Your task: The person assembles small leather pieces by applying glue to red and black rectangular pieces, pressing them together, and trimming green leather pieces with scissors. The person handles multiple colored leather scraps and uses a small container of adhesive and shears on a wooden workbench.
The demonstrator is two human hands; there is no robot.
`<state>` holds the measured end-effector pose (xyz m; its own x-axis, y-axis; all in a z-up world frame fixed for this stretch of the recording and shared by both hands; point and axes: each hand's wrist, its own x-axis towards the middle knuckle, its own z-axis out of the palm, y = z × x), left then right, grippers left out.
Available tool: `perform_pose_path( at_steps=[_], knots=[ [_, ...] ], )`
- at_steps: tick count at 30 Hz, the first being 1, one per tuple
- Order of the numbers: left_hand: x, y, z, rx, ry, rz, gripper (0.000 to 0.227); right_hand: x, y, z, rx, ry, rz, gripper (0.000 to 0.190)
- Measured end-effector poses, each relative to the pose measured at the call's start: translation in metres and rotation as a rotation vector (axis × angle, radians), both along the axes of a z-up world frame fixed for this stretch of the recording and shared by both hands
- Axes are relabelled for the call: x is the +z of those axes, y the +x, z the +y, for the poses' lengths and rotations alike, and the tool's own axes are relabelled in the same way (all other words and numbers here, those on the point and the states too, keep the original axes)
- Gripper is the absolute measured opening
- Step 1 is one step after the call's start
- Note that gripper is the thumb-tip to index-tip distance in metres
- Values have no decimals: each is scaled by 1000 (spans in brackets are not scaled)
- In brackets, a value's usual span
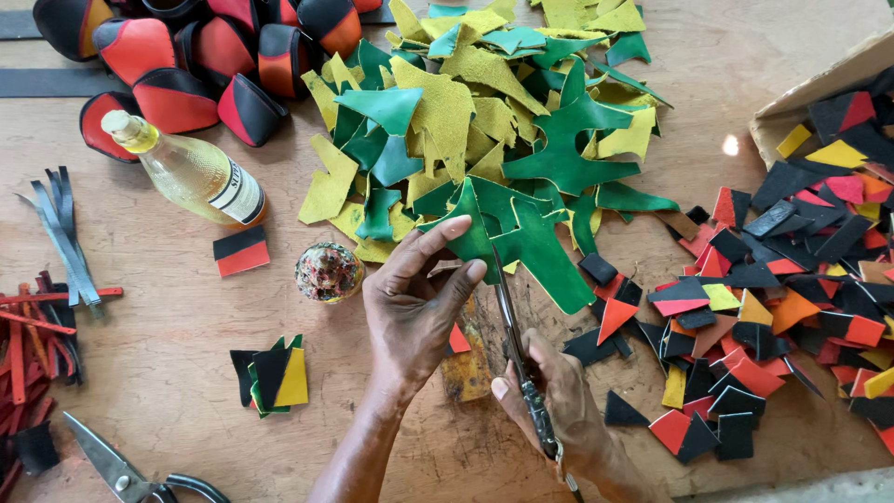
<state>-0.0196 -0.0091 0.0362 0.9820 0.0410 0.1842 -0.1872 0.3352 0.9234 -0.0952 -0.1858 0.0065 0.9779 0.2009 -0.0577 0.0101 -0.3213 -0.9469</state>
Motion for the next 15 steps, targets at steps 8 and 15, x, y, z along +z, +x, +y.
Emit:
perform_pose_path(
  at_steps=[8,15],
  knots=[
    [0,0,-3,-22,-2,17,45,-9,0,-2,-38,-38,7,27],
    [4,0,-4,-15,47,3,45,-6,-1,-2,-41,-38,-47,19]
  ],
)
